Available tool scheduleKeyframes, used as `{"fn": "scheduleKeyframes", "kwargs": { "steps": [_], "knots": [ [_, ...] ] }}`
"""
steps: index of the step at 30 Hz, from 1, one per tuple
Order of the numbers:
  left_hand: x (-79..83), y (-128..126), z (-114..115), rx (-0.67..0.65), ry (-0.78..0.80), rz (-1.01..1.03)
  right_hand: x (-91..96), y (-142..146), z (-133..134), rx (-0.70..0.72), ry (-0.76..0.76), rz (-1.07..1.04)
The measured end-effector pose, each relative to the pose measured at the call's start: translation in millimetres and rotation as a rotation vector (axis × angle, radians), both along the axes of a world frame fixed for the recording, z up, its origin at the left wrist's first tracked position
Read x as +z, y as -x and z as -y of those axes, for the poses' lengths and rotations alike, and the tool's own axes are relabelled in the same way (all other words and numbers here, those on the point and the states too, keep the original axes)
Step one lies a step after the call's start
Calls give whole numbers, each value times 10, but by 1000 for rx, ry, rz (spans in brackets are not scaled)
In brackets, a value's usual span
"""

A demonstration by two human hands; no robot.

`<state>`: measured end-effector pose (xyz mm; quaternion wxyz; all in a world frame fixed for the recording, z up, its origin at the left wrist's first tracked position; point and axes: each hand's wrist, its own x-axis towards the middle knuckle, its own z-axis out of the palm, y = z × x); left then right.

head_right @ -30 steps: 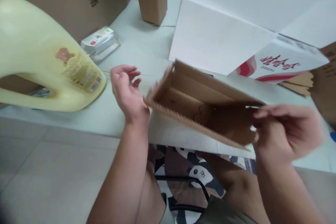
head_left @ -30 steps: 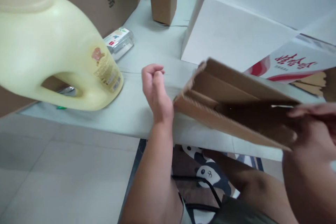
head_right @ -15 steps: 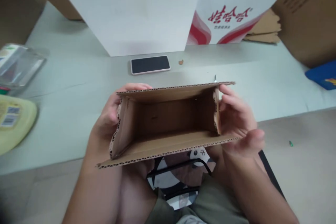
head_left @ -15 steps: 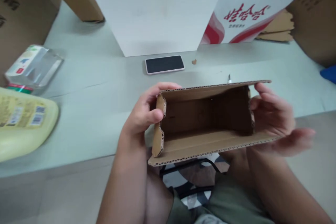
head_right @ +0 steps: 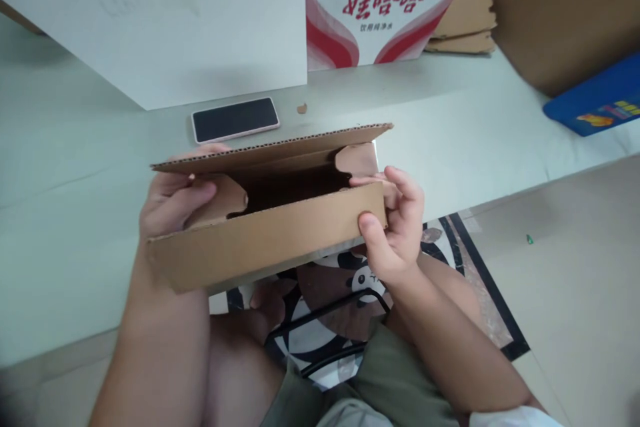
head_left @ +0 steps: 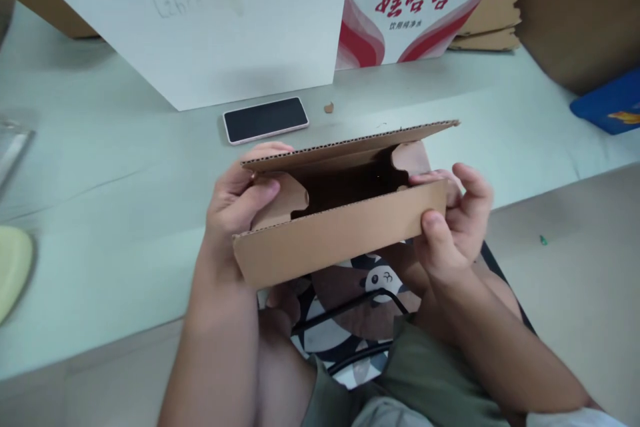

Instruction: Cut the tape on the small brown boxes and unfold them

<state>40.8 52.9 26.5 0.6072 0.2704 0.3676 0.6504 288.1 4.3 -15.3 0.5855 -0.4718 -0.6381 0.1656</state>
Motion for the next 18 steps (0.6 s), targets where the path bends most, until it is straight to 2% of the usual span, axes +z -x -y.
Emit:
{"fn": "scheduleKeyframes", "kwargs": {
  "steps": [2,5,11,15,18],
  "knots": [
    [0,3,0,-52,-127,-166,-16,12,5,-35,-15,3],
    [-20,49,22,-85,-167,-238,-44,6,-8,-96,-34,25],
    [-67,262,24,-358,-278,-605,-44,-55,-56,-12,-28,107],
    [21,341,25,-374,-316,-794,-14,-78,-56,-35,-44,130],
    [59,366,28,-400,-317,-850,-16,-99,-55,-24,-43,145]
  ]
}}
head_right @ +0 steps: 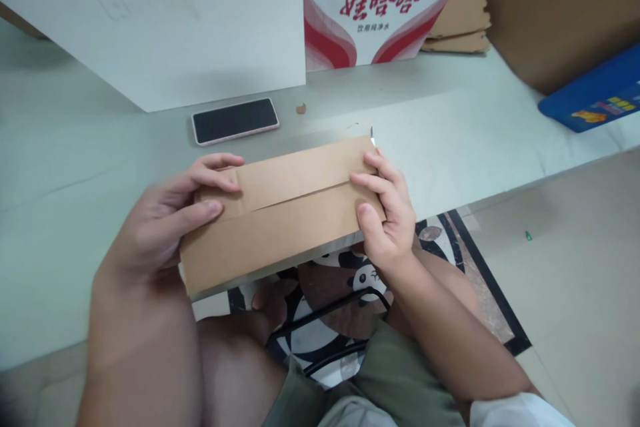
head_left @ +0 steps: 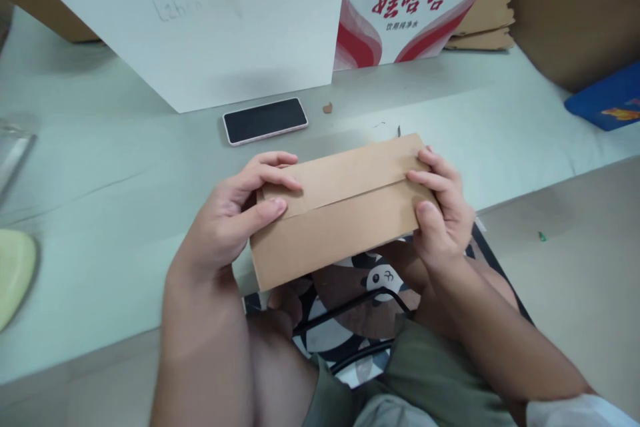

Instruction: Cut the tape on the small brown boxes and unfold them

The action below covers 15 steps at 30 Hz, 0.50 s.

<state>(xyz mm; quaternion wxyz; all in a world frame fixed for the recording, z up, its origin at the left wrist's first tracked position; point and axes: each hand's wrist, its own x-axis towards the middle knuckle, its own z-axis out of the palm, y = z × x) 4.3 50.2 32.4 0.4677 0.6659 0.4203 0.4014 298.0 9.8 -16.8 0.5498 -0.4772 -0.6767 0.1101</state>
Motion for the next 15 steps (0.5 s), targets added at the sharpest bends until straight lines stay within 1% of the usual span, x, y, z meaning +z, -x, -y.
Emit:
{"fn": "scheduleKeyframes", "kwargs": {
  "steps": [3,6,9,13,15],
  "knots": [
    [-39,8,-1,22,50,68,-32,-28,-6,41,17,-5],
    [-96,-3,-5,42,92,176,-69,-46,-11,76,35,-78],
    [-113,-24,-18,47,98,188,-70,-52,-12,97,66,-98],
    [-65,-38,-41,53,105,171,-35,-50,-25,58,103,-41],
    [11,-34,-21,68,92,90,-34,-41,-40,51,103,-58]
  ]
}}
